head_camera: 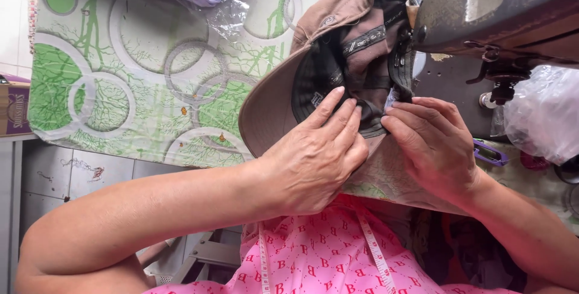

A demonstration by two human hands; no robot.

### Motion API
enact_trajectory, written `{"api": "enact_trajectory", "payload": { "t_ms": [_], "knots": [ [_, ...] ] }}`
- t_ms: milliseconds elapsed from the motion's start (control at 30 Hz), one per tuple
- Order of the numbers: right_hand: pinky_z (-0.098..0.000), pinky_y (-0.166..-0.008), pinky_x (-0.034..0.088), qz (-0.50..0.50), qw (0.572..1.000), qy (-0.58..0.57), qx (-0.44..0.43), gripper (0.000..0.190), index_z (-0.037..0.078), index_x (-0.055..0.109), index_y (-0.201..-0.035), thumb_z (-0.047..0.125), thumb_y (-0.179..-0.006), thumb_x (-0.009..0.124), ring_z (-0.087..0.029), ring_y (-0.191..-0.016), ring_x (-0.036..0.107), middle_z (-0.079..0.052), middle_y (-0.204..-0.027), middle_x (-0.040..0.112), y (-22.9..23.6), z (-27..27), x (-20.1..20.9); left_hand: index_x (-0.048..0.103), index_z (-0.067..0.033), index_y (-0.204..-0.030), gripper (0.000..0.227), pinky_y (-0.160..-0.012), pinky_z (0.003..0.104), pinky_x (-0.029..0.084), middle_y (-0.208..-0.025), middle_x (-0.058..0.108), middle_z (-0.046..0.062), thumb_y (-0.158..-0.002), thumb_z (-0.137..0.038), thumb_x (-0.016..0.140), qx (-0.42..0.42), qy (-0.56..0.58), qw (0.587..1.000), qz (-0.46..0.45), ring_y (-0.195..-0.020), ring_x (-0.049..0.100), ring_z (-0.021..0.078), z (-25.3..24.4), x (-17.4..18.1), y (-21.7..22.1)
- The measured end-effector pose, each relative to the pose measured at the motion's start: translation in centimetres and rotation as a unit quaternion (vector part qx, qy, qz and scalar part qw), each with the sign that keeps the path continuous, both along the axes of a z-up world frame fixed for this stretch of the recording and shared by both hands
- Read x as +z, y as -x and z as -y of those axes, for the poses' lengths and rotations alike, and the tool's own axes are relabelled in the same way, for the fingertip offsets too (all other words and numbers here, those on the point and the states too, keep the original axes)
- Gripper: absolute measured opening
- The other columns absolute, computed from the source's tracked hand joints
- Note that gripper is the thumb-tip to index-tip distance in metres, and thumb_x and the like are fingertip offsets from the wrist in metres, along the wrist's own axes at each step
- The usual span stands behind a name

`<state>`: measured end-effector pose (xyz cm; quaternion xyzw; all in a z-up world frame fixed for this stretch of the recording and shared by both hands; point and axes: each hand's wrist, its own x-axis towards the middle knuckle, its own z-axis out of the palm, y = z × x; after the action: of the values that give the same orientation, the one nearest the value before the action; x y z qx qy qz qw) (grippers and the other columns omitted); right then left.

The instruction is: Sewing the inner lining and band of a baseball cap and trimming loose threads.

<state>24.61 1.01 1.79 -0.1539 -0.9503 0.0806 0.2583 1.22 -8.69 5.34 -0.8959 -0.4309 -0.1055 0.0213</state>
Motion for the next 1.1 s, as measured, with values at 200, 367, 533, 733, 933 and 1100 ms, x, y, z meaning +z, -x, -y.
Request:
{"api": "enact_trajectory", "payload": {
  "t_ms": [200, 367, 533, 733, 933, 1100],
  "knots": [
    [-0.0511, -0.116, 0.042, 0.042, 0.998, 0.005, 0.056, 0.033, -0.002, 0.066, -0.121, 0.01, -0.108, 0.039, -0.037, -0.124, 0.064, -0.021, -0.132, 0.069, 0.4, 1.0, 0.7, 0.066, -0.0138, -0.09, 0.033, -0.074, 0.053, 0.039, -0.08, 0.072, 0.014, -0.092, -0.031, 0.039, -0.037, 0.225, 0.971, -0.07, -0.063, 0.066, 0.0286, -1.3, 4.3, -2.1],
    [-0.0564, -0.114, 0.043, 0.038, 0.996, -0.03, 0.071, 0.036, -0.005, 0.068, -0.111, 0.023, -0.105, 0.045, -0.039, -0.11, 0.066, -0.024, -0.117, 0.069, 1.1, 2.1, 1.8, 0.078, -0.0103, -0.102, 0.085, -0.079, 0.051, 0.053, -0.103, 0.075, 0.011, -0.083, -0.069, 0.02, -0.046, 0.471, 0.874, -0.108, -0.1, 0.069, 0.0307, -3.3, 9.4, -3.2],
    [-0.0568, -0.116, 0.044, 0.025, 0.997, 0.004, 0.069, 0.017, 0.005, 0.072, -0.108, 0.01, -0.1, 0.058, -0.039, -0.114, 0.062, -0.023, -0.117, 0.066, 0.3, 1.9, 0.9, 0.068, -0.0073, -0.082, 0.035, -0.059, 0.045, 0.054, -0.081, 0.072, 0.011, -0.099, -0.031, 0.048, -0.007, 0.453, 0.891, -0.037, -0.066, 0.069, 0.0281, -10.3, 6.2, 1.7],
    [-0.0521, -0.108, 0.053, 0.041, 0.996, -0.044, 0.073, 0.032, -0.007, 0.068, -0.11, 0.008, -0.103, 0.04, -0.039, -0.109, 0.067, -0.023, -0.117, 0.07, 1.8, 2.4, 3.1, 0.06, -0.0075, -0.107, 0.052, -0.075, 0.05, 0.051, -0.101, 0.072, 0.016, -0.089, -0.052, 0.079, 0.251, 0.13, 0.934, 0.218, -0.092, 0.068, 0.0389, -18.6, -2.7, 4.3],
    [-0.0507, -0.106, 0.056, 0.053, 0.991, -0.082, 0.09, 0.03, -0.008, 0.07, -0.104, 0.009, -0.104, 0.045, -0.041, -0.108, 0.068, -0.025, -0.116, 0.071, 1.6, 1.6, 2.7, 0.072, -0.0191, -0.088, 0.015, -0.069, 0.047, 0.051, -0.097, 0.075, 0.008, -0.075, -0.011, 0.071, 0.232, 0.187, 0.92, 0.254, -0.09, 0.069, 0.0315, -18.3, -2.8, 5.6],
    [-0.0452, -0.104, 0.058, 0.071, 0.986, -0.122, 0.094, 0.018, -0.005, 0.07, -0.093, 0.002, -0.099, 0.055, -0.036, -0.103, 0.07, -0.021, -0.107, 0.073, 0.8, 1.4, 2.5, 0.066, -0.0115, -0.085, 0.004, -0.052, 0.043, 0.055, -0.076, 0.066, 0.005, -0.082, -0.013, 0.067, 0.206, -0.082, 0.973, 0.064, -0.073, 0.068, 0.0315, -18.6, -4.9, 5.1]
  ]
}}
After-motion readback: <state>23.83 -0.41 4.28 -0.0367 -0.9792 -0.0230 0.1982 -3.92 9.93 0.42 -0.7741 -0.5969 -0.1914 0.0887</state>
